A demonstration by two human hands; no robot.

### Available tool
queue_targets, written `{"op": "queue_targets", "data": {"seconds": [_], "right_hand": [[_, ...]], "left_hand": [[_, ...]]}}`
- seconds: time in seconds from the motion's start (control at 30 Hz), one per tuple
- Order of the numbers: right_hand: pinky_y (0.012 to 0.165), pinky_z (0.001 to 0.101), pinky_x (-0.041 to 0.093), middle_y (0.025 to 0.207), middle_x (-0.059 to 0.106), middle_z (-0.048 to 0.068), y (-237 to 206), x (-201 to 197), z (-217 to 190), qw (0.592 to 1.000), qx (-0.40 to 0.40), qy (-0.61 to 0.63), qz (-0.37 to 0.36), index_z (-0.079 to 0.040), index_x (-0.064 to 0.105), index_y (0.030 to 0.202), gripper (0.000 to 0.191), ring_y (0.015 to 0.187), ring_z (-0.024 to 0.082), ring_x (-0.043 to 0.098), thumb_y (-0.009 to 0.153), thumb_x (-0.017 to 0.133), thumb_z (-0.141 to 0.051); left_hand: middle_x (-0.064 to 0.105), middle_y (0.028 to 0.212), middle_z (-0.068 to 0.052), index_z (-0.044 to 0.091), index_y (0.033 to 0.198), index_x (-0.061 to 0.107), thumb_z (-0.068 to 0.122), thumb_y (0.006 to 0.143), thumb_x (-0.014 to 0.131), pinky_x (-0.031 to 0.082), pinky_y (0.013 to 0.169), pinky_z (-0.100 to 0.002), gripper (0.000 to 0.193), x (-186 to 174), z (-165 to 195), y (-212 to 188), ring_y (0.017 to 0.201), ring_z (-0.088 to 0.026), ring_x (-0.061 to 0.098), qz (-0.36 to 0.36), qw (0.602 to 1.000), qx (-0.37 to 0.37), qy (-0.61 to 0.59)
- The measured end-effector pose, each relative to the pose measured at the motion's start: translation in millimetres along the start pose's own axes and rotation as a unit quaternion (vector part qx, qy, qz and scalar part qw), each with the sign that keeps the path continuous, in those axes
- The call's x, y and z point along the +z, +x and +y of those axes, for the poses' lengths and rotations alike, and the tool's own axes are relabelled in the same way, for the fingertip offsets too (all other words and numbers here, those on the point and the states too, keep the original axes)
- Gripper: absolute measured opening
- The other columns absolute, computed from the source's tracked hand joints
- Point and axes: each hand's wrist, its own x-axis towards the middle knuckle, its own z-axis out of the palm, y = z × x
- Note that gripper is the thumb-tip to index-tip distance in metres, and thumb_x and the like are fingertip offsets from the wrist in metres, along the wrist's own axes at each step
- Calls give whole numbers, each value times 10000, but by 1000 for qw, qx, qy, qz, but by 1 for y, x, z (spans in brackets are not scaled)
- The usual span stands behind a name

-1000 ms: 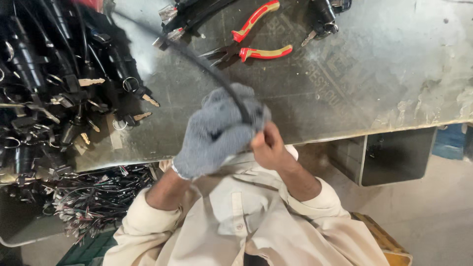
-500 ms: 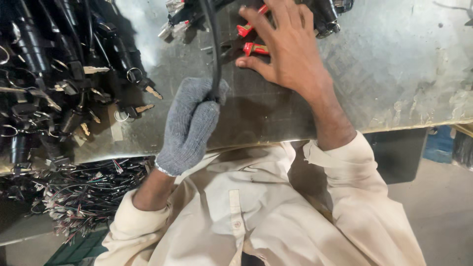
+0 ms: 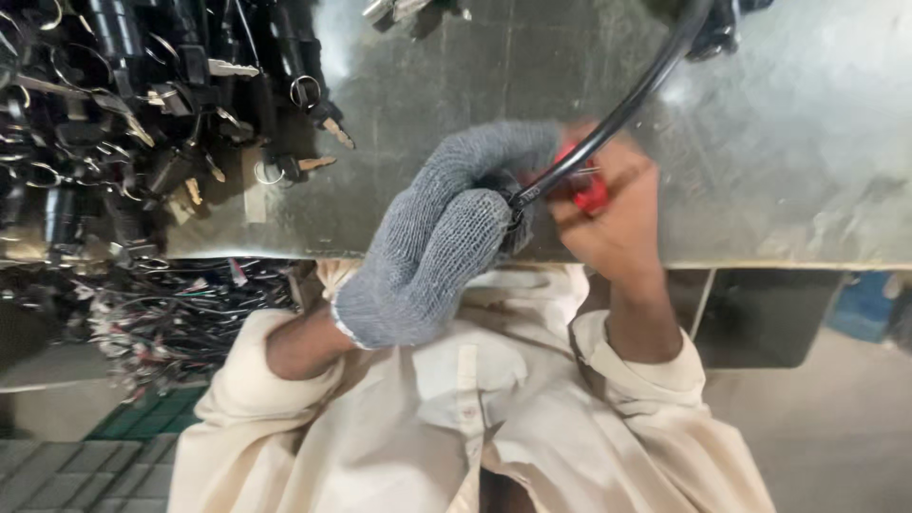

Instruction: The person uses pliers to strip the outer sheath of black cables and then inserts the exposed wires into black plastic housings. The person repeats this process for multiple cables, placing the finished assemblies on the metal workbench.

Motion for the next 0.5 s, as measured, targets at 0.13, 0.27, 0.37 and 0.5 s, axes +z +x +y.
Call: {"op": "queue_targets", "data": {"seconds": [0.13, 0.27, 0.37, 0.5], "right_hand": [[793, 424, 561, 995, 692, 127, -6, 5, -3, 987, -54, -149, 31, -16, 646, 1001, 266, 903, 319, 704, 830, 808, -138], [689, 406, 531, 846, 676, 76, 1, 3, -4, 971, -81, -224, -6, -62, 635, 866, 371, 808, 284, 699, 864, 905, -317], [578, 402, 489, 735, 662, 73, 9, 4, 0, 961, -83, -261, -25, -67, 626, 762, 428, 692, 285, 676, 856, 908, -373], [747, 372, 549, 959, 672, 104, 7, 3, 4, 987, -105, -115, -36, -53, 631, 936, 310, 874, 293, 696, 910, 882, -232]], "left_hand": [[600, 1328, -277, -141, 1334, 547, -14, 943, 642, 514, 1061, -516, 422, 10, -26, -29, 1203, -434, 634, -45, 942, 184, 279], [589, 1375, -250, -95, 1394, 492, 40, 962, 671, 517, 1081, -477, 486, 1, -26, -35, 1244, -401, 633, -75, 969, 123, 199], [580, 1411, -230, -60, 1439, 450, 81, 977, 692, 519, 1095, -448, 540, -14, -7, -18, 1274, -375, 632, -113, 989, 64, 74], [568, 1459, -204, -14, 1499, 395, 136, 996, 721, 521, 1115, -409, 617, -13, 22, 5, 1315, -342, 630, -118, 988, -85, -43]]}}
